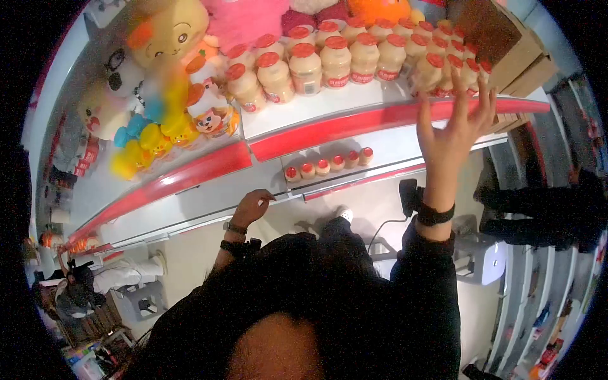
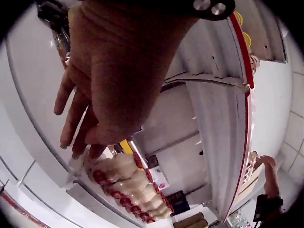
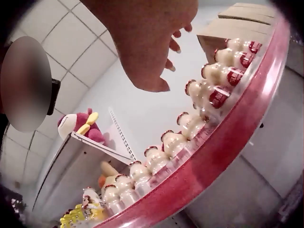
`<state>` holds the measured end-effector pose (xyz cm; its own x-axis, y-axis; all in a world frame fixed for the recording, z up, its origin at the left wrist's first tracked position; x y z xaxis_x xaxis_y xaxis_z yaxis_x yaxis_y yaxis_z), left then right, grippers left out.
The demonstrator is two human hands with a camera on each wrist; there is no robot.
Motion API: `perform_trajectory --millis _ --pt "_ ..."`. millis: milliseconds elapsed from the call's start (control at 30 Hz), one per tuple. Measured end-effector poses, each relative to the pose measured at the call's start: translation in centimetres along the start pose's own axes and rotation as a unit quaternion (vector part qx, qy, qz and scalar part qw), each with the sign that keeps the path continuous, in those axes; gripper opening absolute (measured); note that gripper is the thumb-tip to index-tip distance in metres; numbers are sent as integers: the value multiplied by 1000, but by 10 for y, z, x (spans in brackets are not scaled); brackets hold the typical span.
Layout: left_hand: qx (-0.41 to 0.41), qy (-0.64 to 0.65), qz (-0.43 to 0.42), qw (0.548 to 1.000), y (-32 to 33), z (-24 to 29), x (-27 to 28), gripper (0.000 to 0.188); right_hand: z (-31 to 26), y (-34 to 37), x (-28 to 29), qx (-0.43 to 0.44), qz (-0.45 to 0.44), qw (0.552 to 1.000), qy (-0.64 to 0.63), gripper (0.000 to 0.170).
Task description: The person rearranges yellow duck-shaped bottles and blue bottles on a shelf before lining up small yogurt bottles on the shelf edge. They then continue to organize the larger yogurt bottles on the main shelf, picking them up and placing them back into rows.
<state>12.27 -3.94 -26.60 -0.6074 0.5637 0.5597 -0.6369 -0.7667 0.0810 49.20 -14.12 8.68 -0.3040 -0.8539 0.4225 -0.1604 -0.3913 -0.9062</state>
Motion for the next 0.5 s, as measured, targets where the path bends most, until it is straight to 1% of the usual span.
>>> perform_trajectory --millis 67,100,200,233,333,367,467,500 --pt "21 -17 -2 1000 -4 5 -4 16 0 -5 -16 13 -9 1000 14 54" --pt "20 -3 10 1000 -5 4 -6 16 4 -7 -27 32 -22 999 -2 59" --pt "20 33 35 999 -6 -1 -12 16 8 -7 -37 26 -35 999 -9 56" --pt "24 38 38 998 -6 0 -13 16 6 -9 -34 30 -20 999 -26 55" --pt "48 45 55 996 -7 1 -11 17 13 -8 -44 61 -45 993 -90 53" --pt "59 47 62 995 -7 0 -11 18 8 -6 -39 71 -28 992 -97 55" --pt "55 58 87 993 -6 -3 -9 18 10 -2 -46 89 -38 984 -148 58" --pt "59 60 99 991 -6 -2 -8 18 11 -2 -48 98 -60 982 -152 59"
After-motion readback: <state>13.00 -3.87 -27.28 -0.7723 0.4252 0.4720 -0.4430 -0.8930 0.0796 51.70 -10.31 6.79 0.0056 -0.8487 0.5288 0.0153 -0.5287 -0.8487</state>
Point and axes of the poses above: each hand's wrist, its own y-axis away from the middle knuckle, its own x-axis out of the back of the hand, z = x × y, the point moved 8 cm from there along -y, towards the middle knuckle, and after that the axes turned 8 degrees about y, right-handed, at the moved point
